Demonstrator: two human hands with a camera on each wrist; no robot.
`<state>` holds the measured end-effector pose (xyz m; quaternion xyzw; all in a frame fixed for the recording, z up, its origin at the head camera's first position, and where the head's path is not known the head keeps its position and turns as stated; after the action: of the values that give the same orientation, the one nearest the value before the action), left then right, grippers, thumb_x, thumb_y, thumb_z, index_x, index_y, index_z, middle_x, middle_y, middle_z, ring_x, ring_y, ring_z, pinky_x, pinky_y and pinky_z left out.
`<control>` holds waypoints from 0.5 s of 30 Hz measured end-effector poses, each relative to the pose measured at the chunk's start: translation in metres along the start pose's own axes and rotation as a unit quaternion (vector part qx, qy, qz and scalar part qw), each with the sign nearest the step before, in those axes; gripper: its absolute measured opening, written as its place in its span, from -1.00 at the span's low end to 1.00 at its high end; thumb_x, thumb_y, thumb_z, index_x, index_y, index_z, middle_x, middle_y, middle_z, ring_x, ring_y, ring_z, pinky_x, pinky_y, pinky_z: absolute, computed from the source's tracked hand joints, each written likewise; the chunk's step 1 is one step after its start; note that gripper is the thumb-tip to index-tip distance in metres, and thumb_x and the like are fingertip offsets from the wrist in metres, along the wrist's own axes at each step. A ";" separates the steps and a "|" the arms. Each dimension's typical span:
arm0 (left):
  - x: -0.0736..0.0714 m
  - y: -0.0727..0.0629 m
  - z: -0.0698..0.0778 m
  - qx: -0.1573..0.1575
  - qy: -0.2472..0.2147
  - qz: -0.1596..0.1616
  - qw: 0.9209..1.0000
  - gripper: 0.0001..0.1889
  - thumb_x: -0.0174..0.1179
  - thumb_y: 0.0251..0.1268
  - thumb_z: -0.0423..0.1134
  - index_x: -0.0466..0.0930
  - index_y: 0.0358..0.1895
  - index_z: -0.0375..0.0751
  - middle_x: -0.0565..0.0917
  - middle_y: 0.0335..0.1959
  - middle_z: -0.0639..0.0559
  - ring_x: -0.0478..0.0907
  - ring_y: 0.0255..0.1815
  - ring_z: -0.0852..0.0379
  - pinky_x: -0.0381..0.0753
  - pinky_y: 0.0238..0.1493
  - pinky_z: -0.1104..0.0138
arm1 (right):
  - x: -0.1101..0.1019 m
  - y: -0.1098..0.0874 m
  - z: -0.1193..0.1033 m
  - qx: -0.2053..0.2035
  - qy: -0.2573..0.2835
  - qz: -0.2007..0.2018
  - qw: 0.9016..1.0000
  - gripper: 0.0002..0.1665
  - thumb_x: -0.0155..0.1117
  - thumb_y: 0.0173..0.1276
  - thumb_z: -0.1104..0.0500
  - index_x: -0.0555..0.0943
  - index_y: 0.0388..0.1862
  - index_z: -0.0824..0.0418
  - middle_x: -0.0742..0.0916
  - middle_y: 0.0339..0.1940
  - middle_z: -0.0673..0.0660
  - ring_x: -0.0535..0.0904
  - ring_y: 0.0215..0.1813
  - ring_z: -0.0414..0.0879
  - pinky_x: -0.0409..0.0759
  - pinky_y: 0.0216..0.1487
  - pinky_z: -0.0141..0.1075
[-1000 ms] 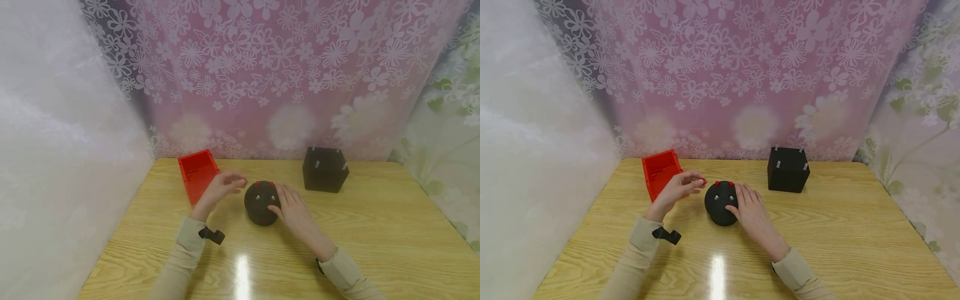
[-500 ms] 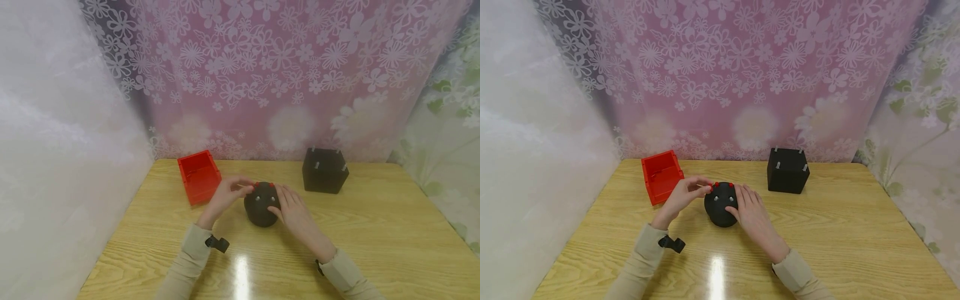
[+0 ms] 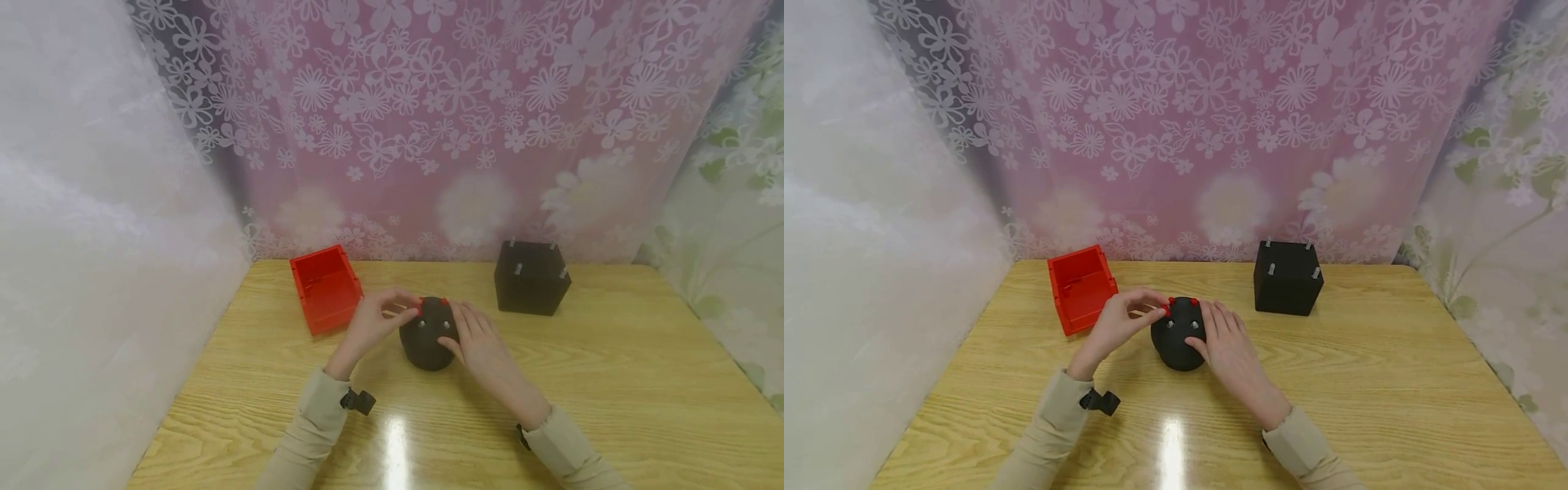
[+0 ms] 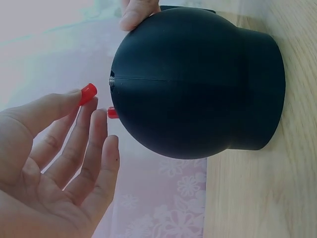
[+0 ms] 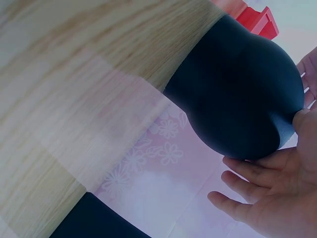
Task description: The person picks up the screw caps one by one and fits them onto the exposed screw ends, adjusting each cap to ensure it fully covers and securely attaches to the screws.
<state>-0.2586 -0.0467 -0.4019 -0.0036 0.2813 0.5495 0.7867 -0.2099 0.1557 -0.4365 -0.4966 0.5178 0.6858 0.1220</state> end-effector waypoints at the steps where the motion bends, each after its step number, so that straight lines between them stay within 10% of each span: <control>1: 0.000 0.000 0.001 -0.002 0.002 0.001 1.000 -0.78 0.37 0.34 -0.15 0.76 0.00 -0.03 0.77 -0.05 0.14 0.72 -0.09 0.13 0.71 -0.03 0.24 | 0.000 0.000 0.000 0.001 0.001 -0.001 1.000 -0.02 -0.37 0.57 -0.32 0.34 0.42 0.52 0.61 0.23 0.44 0.50 0.32 0.32 0.50 0.29 0.17; 15: 0.003 -0.001 0.003 0.000 0.029 -0.007 1.000 -0.82 0.42 0.28 -0.24 0.78 -0.07 -0.07 0.78 -0.13 0.14 0.70 -0.12 0.19 0.72 -0.02 0.19 | 0.000 0.001 -0.001 -0.011 -0.008 0.013 1.000 -0.03 -0.37 0.59 -0.31 0.36 0.40 0.54 0.62 0.20 0.45 0.52 0.29 0.33 0.53 0.26 0.17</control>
<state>-0.2556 -0.0435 -0.4011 -0.0215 0.3040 0.5433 0.7823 -0.2099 0.1546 -0.4365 -0.4854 0.5157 0.6971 0.1119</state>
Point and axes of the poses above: each hand's wrist, its own y-axis towards the middle knuckle, its own x-axis out of the palm, z = x × y, the point moved 4 cm from there along y, towards the middle knuckle
